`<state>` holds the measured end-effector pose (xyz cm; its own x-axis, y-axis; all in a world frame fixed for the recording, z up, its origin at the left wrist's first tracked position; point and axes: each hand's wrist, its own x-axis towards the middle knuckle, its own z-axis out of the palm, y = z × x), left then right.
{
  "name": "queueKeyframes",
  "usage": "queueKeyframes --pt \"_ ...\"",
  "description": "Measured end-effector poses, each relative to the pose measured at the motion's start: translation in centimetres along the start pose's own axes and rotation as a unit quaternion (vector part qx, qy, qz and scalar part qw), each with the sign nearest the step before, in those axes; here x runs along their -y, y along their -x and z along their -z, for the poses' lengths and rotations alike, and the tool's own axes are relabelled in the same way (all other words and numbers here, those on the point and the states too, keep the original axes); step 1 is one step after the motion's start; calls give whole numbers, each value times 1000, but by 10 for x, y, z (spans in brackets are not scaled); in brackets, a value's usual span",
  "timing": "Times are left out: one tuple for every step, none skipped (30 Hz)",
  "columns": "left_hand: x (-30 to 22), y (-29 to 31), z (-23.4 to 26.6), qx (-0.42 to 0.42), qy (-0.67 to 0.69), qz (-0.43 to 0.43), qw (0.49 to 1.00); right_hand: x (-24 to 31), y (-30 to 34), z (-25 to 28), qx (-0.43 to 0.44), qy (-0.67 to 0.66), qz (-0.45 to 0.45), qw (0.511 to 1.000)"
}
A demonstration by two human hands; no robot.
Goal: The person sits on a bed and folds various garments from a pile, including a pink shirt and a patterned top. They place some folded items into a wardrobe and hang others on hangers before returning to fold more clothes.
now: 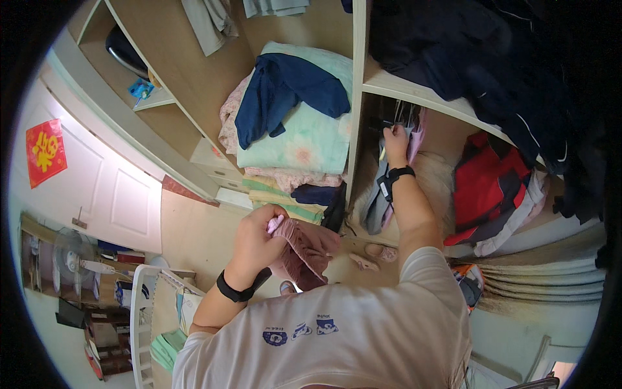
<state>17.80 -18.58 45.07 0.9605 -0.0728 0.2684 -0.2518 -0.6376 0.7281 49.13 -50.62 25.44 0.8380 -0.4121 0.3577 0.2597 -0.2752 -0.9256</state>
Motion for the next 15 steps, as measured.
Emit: queueKeyframes --pt "-2 0 -1 1 6 -5 1000 1 10 2 -9 -28 20 999" --pt "-4 0 -2 2 13 -9 1000 3 20 5 1 -26 -14 1000" --pt "-6 -1 -3 4 8 -3 1000 5 30 8 6 -1 -58 998" --pt "-7 0 -4 6 2 5 1000 6 45 15 22 -29 -39 999" --pt "-7 -1 -4 10 -6 24 1000 8 62 21 18 -23 4 1000" --pt "-7 -2 -4 2 -24 18 1000 9 78 25 10 5 -2 1000" --pt "-5 -4 -4 -3 -44 26 999 11 97 30 1 45 -19 999" --pt "-3 -7 -4 -7 -65 35 997 11 121 39 24 -14 -37 999" --pt "0 -10 -5 -15 -85 29 996 11 146 49 34 -37 -23 998" --pt "3 -13 -5 -21 -107 21 994 10 177 60 44 -57 -26 997" --pt "6 -19 -5 -30 -129 1 991 10 203 69 59 -84 -12 995" --pt "8 -24 -6 -21 -124 11 992 10 227 77 79 -94 5 992" --pt "8 -27 -7 -28 -136 4 990 11 243 83 145 -66 -56 986" --pt "8 -31 -9 -41 -148 -8 988 12 246 90 213 -43 -100 971" --pt "7 -31 -9 -23 -159 15 987 16 252 97 271 -4 -165 948"
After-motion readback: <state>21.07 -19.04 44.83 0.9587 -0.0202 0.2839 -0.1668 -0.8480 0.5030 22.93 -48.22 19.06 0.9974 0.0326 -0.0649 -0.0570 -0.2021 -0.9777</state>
